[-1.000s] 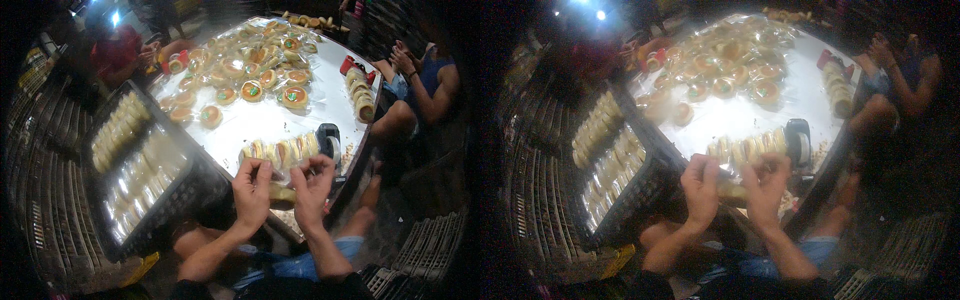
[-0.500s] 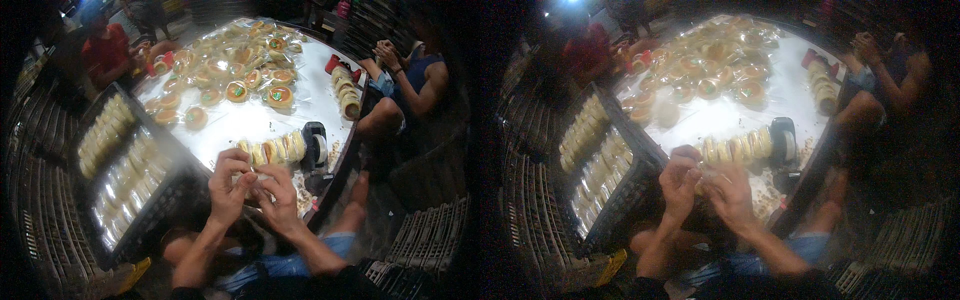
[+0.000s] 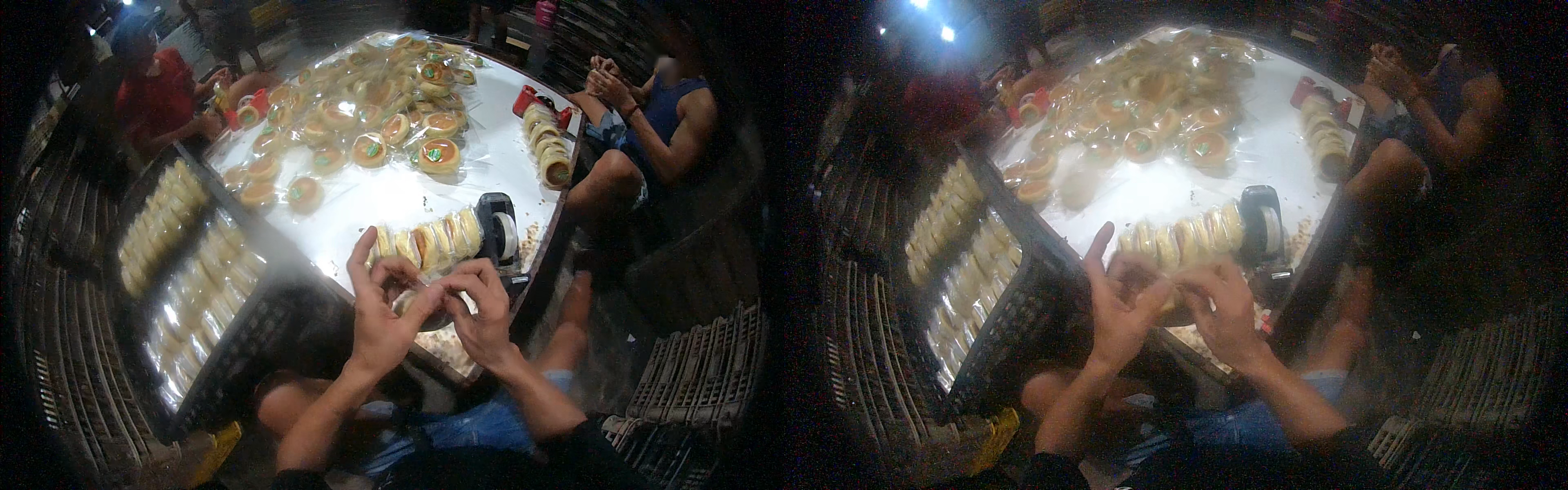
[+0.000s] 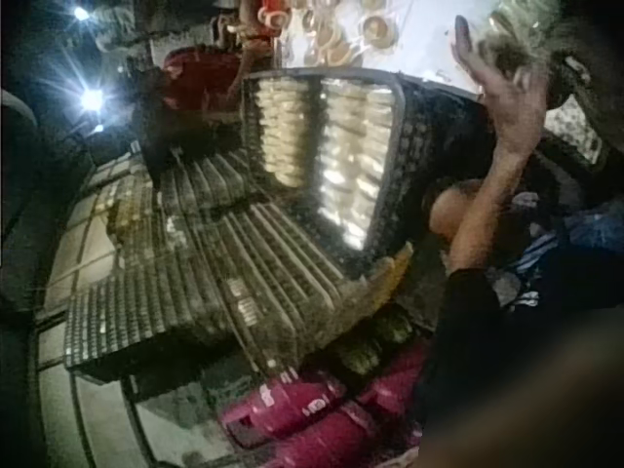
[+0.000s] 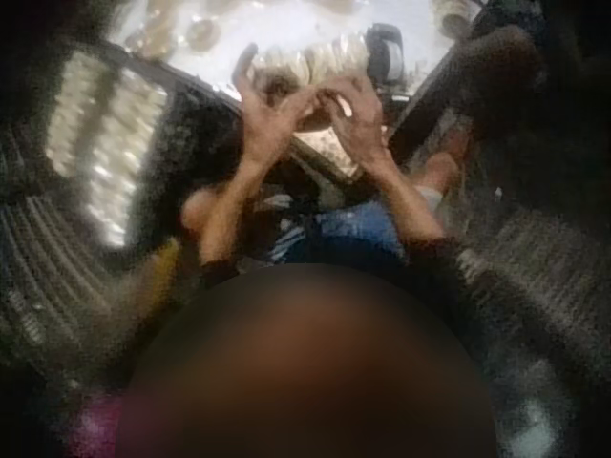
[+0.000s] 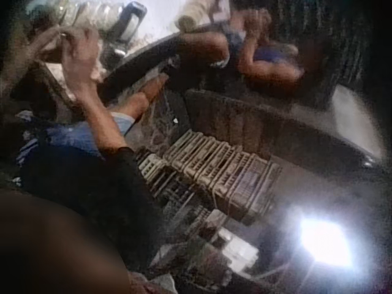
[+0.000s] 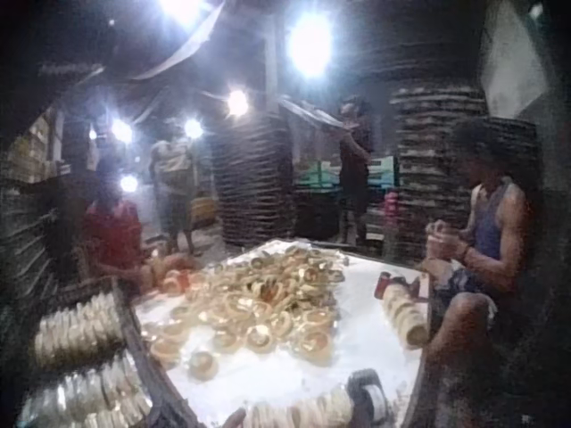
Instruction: The person sits on the floor and repeatedly picks up small round pies, places them into clear plastic bags, seals the bags, and stacks the packaged pies on the table. The person also moves a black crate to the side to clear space.
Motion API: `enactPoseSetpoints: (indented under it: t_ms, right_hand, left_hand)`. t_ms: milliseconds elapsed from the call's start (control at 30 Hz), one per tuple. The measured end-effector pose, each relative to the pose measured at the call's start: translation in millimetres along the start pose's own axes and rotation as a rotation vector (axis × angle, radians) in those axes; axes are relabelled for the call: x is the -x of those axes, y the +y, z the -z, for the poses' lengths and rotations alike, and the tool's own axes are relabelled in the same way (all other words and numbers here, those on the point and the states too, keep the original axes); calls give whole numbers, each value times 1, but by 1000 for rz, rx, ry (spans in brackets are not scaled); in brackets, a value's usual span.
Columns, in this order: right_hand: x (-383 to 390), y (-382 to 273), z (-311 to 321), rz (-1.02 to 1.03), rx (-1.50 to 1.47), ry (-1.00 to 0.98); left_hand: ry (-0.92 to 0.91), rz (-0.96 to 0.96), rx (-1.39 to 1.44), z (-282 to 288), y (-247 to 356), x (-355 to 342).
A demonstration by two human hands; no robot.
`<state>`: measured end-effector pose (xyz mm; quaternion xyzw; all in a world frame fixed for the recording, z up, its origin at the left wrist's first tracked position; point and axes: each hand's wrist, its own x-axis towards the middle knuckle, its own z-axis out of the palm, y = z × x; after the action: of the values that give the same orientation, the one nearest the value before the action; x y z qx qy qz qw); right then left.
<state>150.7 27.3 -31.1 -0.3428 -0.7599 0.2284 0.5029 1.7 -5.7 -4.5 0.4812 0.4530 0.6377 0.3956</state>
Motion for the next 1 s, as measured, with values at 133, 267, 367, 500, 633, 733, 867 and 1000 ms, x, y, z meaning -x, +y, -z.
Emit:
enactPoseSetpoints:
  t_ms: [133, 267, 367, 500, 633, 733, 867, 1000]
  right_hand:
    - [5, 3, 4, 29, 25, -23]
    - [7, 9, 18, 253, 156, -30]
    - [0, 20, 24, 285, 276, 17]
    - [-10, 9, 4, -262, -355, 95]
    - [-15, -20, -22, -530, -650, 356]
    - [-7, -4, -2, -472, -369, 349]
    - [26, 70, 70, -730, 351, 15]
    - [39, 113, 82, -731, 185, -65]
  left_hand:
    - [-100, 22, -213, -6, -2, 0]
    - [-65, 184, -155, -6, 7, 3]
    - [-275, -161, -631, 0, 11, -5]
    - [22, -369, -840, -7, -4, -8]
    - [225, 19, -95, -18, -24, 0]
    - [272, -39, 14, -14, -30, -1]
    - [255, 67, 111, -5, -33, -6]
    - [198, 38, -60, -11, -38, -9]
